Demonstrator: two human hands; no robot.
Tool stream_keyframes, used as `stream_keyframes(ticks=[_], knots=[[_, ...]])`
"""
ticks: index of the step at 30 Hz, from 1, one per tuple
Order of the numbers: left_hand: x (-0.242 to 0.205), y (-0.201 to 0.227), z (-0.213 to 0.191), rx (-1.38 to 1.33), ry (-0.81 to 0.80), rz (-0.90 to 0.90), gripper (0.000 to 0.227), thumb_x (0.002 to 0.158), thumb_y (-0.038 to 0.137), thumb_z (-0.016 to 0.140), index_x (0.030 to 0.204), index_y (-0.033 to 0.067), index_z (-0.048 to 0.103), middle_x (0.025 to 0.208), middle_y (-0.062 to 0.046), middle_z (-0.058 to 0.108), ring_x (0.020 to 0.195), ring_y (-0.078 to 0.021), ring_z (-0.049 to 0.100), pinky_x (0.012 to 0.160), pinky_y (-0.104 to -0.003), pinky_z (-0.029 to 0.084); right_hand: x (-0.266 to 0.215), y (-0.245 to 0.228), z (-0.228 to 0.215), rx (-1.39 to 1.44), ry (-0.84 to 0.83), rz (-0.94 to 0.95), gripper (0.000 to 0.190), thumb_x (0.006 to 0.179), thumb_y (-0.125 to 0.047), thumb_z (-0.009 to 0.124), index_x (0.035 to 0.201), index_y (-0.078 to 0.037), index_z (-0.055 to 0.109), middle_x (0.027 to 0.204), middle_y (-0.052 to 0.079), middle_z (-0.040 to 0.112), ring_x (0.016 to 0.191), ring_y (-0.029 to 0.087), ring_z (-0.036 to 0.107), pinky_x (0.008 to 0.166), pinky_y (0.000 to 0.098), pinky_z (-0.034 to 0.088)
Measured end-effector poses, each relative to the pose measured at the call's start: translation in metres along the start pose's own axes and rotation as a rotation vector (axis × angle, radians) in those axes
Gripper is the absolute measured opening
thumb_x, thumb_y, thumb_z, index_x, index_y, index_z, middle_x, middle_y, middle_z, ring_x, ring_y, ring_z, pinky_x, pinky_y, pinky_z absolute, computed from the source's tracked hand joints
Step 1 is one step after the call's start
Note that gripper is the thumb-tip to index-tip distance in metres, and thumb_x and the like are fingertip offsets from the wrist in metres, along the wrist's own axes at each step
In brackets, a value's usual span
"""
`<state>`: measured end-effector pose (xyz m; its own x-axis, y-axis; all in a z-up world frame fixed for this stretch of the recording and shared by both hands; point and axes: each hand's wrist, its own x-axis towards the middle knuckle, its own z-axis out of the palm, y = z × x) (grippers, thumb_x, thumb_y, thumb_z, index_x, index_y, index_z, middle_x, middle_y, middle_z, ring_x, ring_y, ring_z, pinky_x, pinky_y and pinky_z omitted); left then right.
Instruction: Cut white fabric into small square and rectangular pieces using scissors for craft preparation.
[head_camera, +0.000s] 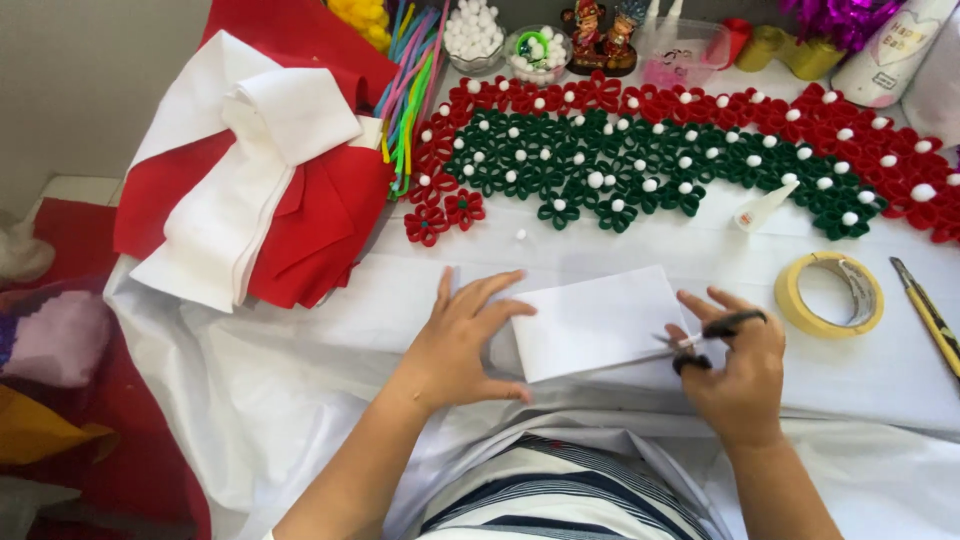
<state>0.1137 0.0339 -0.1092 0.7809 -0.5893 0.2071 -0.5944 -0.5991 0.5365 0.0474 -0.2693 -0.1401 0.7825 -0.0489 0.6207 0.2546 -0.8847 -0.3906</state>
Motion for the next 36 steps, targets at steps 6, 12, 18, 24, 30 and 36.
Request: stream_keyframes(ticks=[6, 12, 18, 24, 30, 36], knots=[[-0.020, -0.005, 0.007, 0.001, 0.039, 0.058, 0.080, 0.048, 0.053, 0.093, 0.118, 0.0227, 0.070, 0.145, -0.001, 0.061, 0.138, -0.0202, 0.052, 0.126, -0.055, 0.012, -0.010, -0.032, 0.008, 0.053, -0.176, -0.032, 0.040, 0.068, -0.015, 0.086, 0.098, -0.002, 0.064, 0.107, 0.005, 0.078, 0.117, 0.024, 0.069, 0.110, 0.0410, 0.043], [-0.033, -0.015, 0.038, 0.165, 0.296, 0.100, 0.041, 0.070, 0.030, 0.090, 0.107, 0.0267, 0.074, 0.136, 0.005, 0.067, 0.135, -0.0179, 0.055, 0.125, -0.062, 0.000, -0.010, -0.044, 0.001, 0.063, -0.076, -0.097, 0.060, 0.071, -0.046, 0.087, 0.103, -0.007, 0.054, 0.115, 0.004, 0.076, 0.128, 0.027, 0.064, 0.121, 0.0510, 0.036], [-0.035, -0.012, 0.044, 0.246, 0.361, 0.267, 0.013, 0.085, 0.023, 0.079, 0.092, 0.0200, 0.070, 0.114, 0.009, 0.075, 0.121, -0.0166, 0.065, 0.122, -0.068, 0.001, -0.021, -0.078, 0.038, 0.231, -0.192, -0.319, 0.055, 0.073, -0.035, 0.089, 0.111, -0.004, 0.064, 0.128, 0.004, 0.072, 0.124, 0.025, 0.067, 0.114, 0.0473, 0.043], [-0.039, 0.015, 0.016, -0.034, 0.372, 0.171, 0.028, 0.069, 0.023, 0.089, 0.093, 0.0215, 0.075, 0.093, 0.009, 0.078, 0.111, -0.0173, 0.067, 0.122, -0.068, -0.005, -0.029, -0.085, 0.035, 0.580, -0.137, -0.120, 0.032, 0.069, -0.003, 0.081, 0.097, -0.002, 0.065, 0.089, 0.005, 0.078, 0.074, 0.019, 0.070, 0.092, 0.0356, 0.058], [-0.038, 0.044, -0.007, -0.881, 0.209, 0.121, 0.040, 0.073, 0.022, 0.088, 0.109, 0.0184, 0.070, 0.111, 0.000, 0.076, 0.100, -0.0144, 0.071, 0.134, -0.061, 0.008, -0.011, -0.109, -0.021, 1.030, -0.102, 0.093, 0.057, 0.079, 0.005, 0.078, 0.111, -0.013, 0.035, 0.093, 0.007, 0.075, 0.090, 0.016, 0.076, 0.086, 0.0256, 0.060], [-0.040, 0.091, -0.025, -0.966, 0.297, 0.117, 0.019, 0.081, 0.007, 0.083, 0.095, 0.0171, 0.074, 0.088, 0.004, 0.077, 0.077, -0.0032, 0.067, 0.128, -0.044, 0.039, -0.004, -0.125, -0.065, 1.060, -0.035, 0.121, 0.059, 0.080, 0.007, 0.073, 0.113, -0.013, 0.029, 0.100, 0.015, 0.073, 0.092, 0.020, 0.074, 0.087, 0.0246, 0.055]])
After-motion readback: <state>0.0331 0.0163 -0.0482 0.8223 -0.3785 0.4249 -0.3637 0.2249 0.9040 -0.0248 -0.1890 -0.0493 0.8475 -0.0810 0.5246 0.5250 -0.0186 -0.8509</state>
